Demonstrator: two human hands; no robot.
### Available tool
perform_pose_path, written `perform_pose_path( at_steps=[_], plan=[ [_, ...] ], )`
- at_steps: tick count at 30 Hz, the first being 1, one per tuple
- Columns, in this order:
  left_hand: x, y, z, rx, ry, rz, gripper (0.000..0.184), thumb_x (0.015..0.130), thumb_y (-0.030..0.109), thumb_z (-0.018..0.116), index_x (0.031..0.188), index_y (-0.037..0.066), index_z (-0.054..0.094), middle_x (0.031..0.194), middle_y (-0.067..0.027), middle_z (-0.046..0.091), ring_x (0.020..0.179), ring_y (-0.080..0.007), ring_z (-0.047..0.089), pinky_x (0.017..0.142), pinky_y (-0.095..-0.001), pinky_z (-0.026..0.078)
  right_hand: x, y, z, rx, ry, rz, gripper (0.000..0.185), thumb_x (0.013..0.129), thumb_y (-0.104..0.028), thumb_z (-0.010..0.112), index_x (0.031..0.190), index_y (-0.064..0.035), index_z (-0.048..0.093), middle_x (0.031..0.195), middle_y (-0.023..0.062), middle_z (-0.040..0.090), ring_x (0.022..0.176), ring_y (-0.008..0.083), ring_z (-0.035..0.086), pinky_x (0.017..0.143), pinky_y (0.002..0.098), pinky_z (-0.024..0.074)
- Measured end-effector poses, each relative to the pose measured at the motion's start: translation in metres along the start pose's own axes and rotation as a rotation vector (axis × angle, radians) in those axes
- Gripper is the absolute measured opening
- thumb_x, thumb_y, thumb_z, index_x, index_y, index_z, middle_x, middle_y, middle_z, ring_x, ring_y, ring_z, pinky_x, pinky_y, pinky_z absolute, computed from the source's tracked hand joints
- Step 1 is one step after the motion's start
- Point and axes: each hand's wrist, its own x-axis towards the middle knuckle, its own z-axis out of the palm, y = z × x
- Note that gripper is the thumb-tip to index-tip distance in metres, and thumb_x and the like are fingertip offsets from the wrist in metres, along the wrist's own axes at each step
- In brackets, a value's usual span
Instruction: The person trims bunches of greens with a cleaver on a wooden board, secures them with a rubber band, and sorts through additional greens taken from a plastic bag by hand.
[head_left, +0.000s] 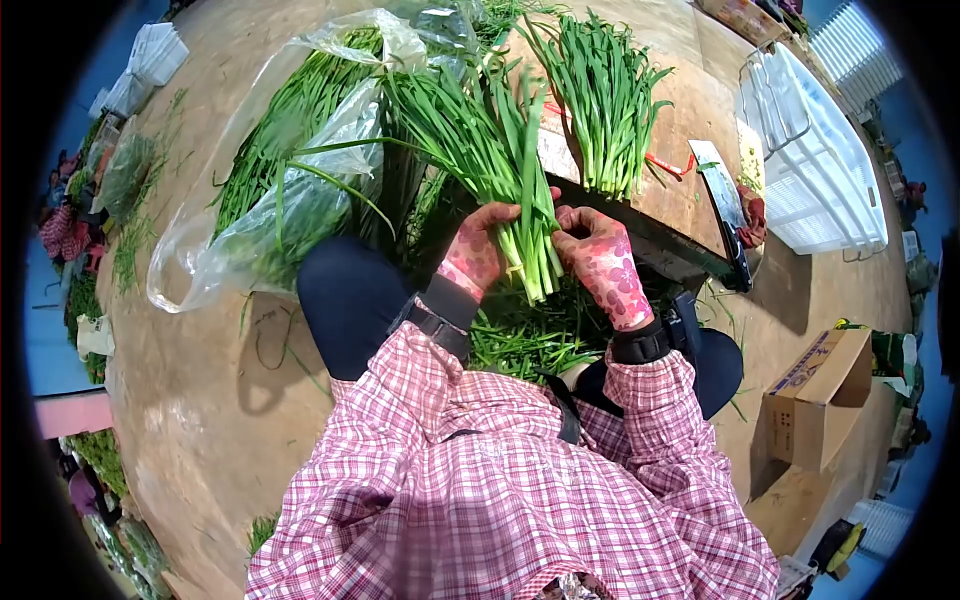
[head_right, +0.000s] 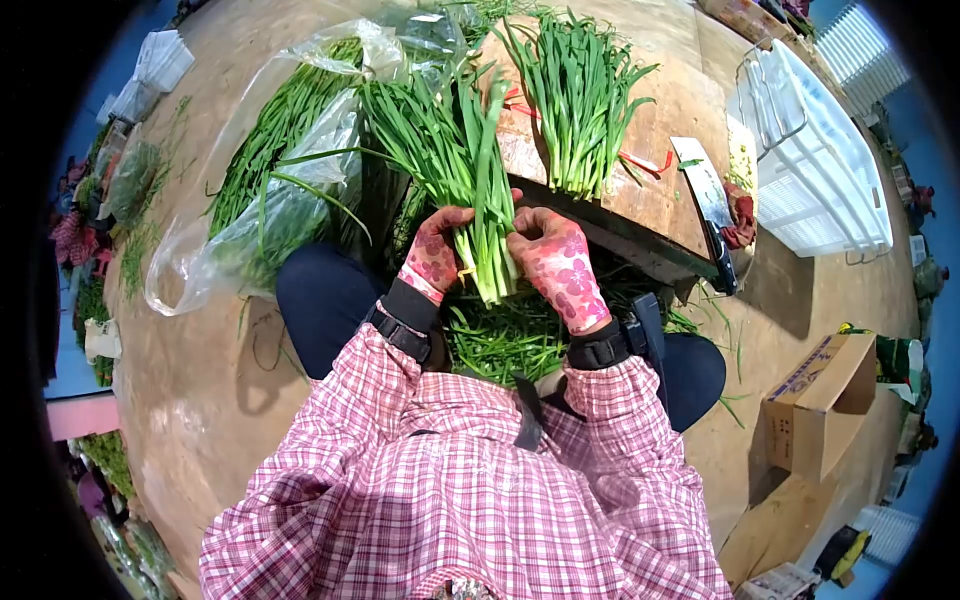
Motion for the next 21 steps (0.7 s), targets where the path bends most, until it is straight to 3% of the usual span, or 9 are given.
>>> perform_pose_path(
  at_steps=[3, 6, 10, 11, 14, 17, 18, 20, 21],
  plan=[
    [0.001, -0.004, -0.011, 0.003, -0.006, -0.061, 0.063, 0.083, 0.013, 0.05, 0.142, -0.006, 0.036, 0.14, -0.0177, 0.049, 0.121, -0.0293, 0.054, 0.104, -0.0427, 0.044, 0.009, 0.016, 0.002, 0.149, -0.042, 0.046, 0.012, 0.083, -0.01, 0.068, 0.086, 0.0011, 0.066, 0.069, 0.006, 0.064, 0.061, 0.0092, 0.057, 0.055, 0.0275, 0.0446],
    [0.0, -0.008, -0.001, 0.019, 0.069, -0.027, 0.065, 0.082, 0.01, 0.051, 0.143, -0.005, 0.036, 0.14, -0.0148, 0.049, 0.121, -0.0277, 0.054, 0.103, -0.0427, 0.045, 0.008, 0.002, 0.005, -0.056, -0.021, 0.022, 0.015, 0.083, -0.012, 0.069, 0.088, 0.0017, 0.066, 0.067, 0.0064, 0.063, 0.061, 0.0099, 0.058, 0.057, 0.028, 0.0454],
    [0.002, -0.01, 0.001, 0.017, 0.159, 0.002, 0.06, 0.083, 0.008, 0.051, 0.141, -0.003, 0.04, 0.139, -0.0132, 0.05, 0.121, -0.0261, 0.054, 0.104, -0.0426, 0.044, 0.011, 0.017, 0.016, -0.121, 0.23, -0.133, 0.021, 0.082, -0.014, 0.07, 0.094, 0.0031, 0.066, 0.077, 0.013, 0.069, 0.07, 0.0191, 0.067, 0.064, 0.0313, 0.0507],
    [0.005, -0.013, -0.009, 0.022, 0.197, 0.016, 0.052, 0.087, 0.009, 0.051, 0.137, -0.002, 0.046, 0.133, -0.0131, 0.056, 0.117, -0.0252, 0.058, 0.101, -0.0414, 0.047, 0.01, 0.017, 0.019, -0.087, 0.238, -0.115, 0.022, 0.083, -0.015, 0.069, 0.095, 0.0029, 0.066, 0.08, 0.0137, 0.07, 0.072, 0.0195, 0.068, 0.066, 0.0314, 0.0513],
    [0.004, -0.014, -0.002, 0.151, 0.317, 0.033, 0.044, 0.091, 0.013, 0.051, 0.133, -0.002, 0.052, 0.125, -0.0122, 0.061, 0.111, -0.0235, 0.061, 0.098, -0.0394, 0.049, 0.005, 0.024, 0.028, 0.112, 0.271, -0.178, 0.017, 0.087, -0.005, 0.067, 0.102, 0.0025, 0.064, 0.085, 0.0018, 0.065, 0.071, 0.0065, 0.057, 0.064, 0.0227, 0.0461],
    [0.0, -0.013, -0.008, 0.254, 0.28, 0.046, 0.039, 0.095, 0.019, 0.05, 0.129, -0.001, 0.056, 0.119, -0.0107, 0.064, 0.106, -0.0204, 0.064, 0.095, -0.0366, 0.051, 0.003, 0.011, 0.024, 0.111, 0.228, -0.078, 0.02, 0.086, -0.006, 0.068, 0.104, 0.0025, 0.063, 0.087, 0.0022, 0.065, 0.073, 0.0074, 0.057, 0.066, 0.023, 0.0466],
    [-0.001, -0.013, -0.006, 0.275, 0.254, 0.038, 0.039, 0.096, 0.021, 0.05, 0.129, -0.001, 0.056, 0.119, -0.0105, 0.064, 0.105, -0.0197, 0.064, 0.094, -0.0363, 0.051, 0.008, 0.007, 0.023, 0.036, 0.247, -0.136, 0.022, 0.084, -0.009, 0.071, 0.102, 0.0032, 0.064, 0.088, 0.0029, 0.065, 0.074, 0.0084, 0.057, 0.068, 0.0238, 0.0471],
    [-0.002, -0.022, -0.005, 0.631, 0.188, 0.215, 0.043, 0.097, 0.029, 0.054, 0.13, 0.002, 0.055, 0.117, -0.0101, 0.065, 0.103, -0.0197, 0.065, 0.092, -0.0366, 0.052, 0.015, 0.008, 0.018, -0.127, 0.174, -0.12, 0.024, 0.082, -0.011, 0.072, 0.098, 0.0044, 0.064, 0.086, 0.0038, 0.066, 0.073, 0.0092, 0.057, 0.07, 0.0246, 0.0472],
    [0.001, -0.025, -0.005, 0.348, 0.202, 0.149, 0.045, 0.097, 0.031, 0.054, 0.131, 0.002, 0.054, 0.117, -0.01, 0.065, 0.102, -0.0201, 0.065, 0.091, -0.0368, 0.052, 0.021, 0.016, 0.016, -0.058, 0.128, -0.118, 0.025, 0.081, -0.013, 0.072, 0.096, 0.0059, 0.064, 0.083, 0.0048, 0.066, 0.074, 0.009, 0.057, 0.07, 0.0252, 0.0473]
  ],
)
